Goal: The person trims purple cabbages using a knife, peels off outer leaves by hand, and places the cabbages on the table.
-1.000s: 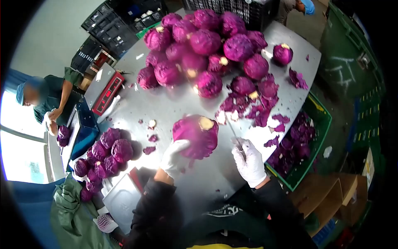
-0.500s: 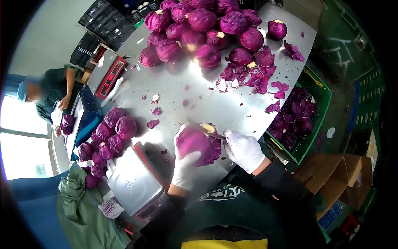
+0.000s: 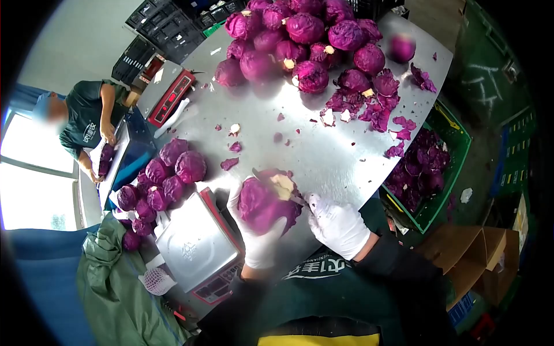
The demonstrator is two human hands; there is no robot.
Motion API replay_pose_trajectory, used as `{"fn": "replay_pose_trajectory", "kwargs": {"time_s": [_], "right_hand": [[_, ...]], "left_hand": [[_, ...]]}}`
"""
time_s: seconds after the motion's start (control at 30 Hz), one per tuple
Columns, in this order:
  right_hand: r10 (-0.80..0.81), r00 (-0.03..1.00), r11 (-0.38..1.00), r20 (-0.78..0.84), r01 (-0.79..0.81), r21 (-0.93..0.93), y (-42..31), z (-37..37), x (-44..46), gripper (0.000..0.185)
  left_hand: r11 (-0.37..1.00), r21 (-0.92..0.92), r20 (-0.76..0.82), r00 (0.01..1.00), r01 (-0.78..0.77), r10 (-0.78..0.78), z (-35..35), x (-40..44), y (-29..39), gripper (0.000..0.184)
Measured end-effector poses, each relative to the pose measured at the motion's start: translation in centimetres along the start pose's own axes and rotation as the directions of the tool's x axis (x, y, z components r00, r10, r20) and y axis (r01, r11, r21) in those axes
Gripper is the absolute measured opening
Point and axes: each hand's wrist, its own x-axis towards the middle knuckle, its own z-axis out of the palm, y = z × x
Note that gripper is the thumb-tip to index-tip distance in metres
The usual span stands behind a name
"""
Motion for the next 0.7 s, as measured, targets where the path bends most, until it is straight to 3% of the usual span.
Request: {"fn": "replay_pose_trajectory", "kwargs": {"time_s": [0.17, 0.27, 0.37, 0.4, 0.43, 0.5, 0.53, 0.6, 0.63, 0.67, 0.7], "right_hand": [[-0.072, 0.996, 0.997, -0.055, 0.070, -0.045, -0.4, 0.4, -0.3, 0.025], [0.008, 1.000, 1.000, 0.017, -0.007, -0.006, -0.4, 0.7, -0.1, 0.030], [0.204, 0.957, 0.974, 0.206, -0.178, -0.138, 0.1, 0.3, 0.5, 0.019], [0.251, 0.951, 0.962, 0.178, -0.225, -0.155, 2.8, 1.7, 0.4, 0.015], [0.325, 0.938, 0.946, 0.118, -0.324, -0.031, 5.4, 1.8, 0.5, 0.011], [0.206, 0.972, 0.976, -0.112, -0.212, -0.051, 7.1, 1.6, 0.3, 0.016], [0.329, 0.944, 0.919, 0.019, -0.324, 0.224, 6.4, 1.2, 0.4, 0.020], [0.454, 0.830, 0.541, 0.324, -0.546, 0.639, 4.1, -0.2, 1.5, 0.032], [0.397, 0.801, 0.387, 0.448, -0.589, 0.710, 3.5, -0.1, 1.8, 0.039], [0.352, 0.710, 0.125, 0.610, -0.682, 0.721, 3.5, 0.7, 1.7, 0.043], [0.255, 0.605, -0.148, 0.755, -0.747, 0.648, 3.3, 1.6, 1.4, 0.047]], "left_hand": [[0.998, 0.059, -0.025, 1.000, -0.002, 0.004, 0.3, -0.2, 0.2, 0.103], [0.998, 0.063, -0.012, 1.000, -0.008, 0.009, 0.1, -0.2, 0.0, 0.103], [0.996, 0.089, 0.054, 0.998, -0.020, 0.016, -0.5, -0.3, 0.2, 0.102], [0.994, 0.107, 0.090, 0.996, -0.030, 0.020, -0.9, -0.4, 0.3, 0.101], [0.998, 0.001, 0.139, 0.989, -0.060, 0.059, -0.5, -0.8, 1.3, 0.102], [0.996, -0.033, 0.155, 0.984, -0.081, 0.085, -0.1, -0.9, 1.9, 0.103], [0.997, -0.072, 0.163, 0.986, -0.013, 0.025, -0.5, -0.8, 2.4, 0.104], [1.000, -0.024, 0.139, 0.990, -0.003, 0.007, -0.7, -0.9, 1.8, 0.106], [0.998, -0.038, 0.172, 0.984, -0.042, 0.048, -0.7, -0.4, 1.5, 0.107], [0.986, -0.169, 0.171, 0.985, 0.015, 0.014, -0.1, -0.4, 2.0, 0.109], [0.991, -0.121, 0.220, 0.972, -0.062, 0.087, 0.2, -0.6, 2.1, 0.110]]}}
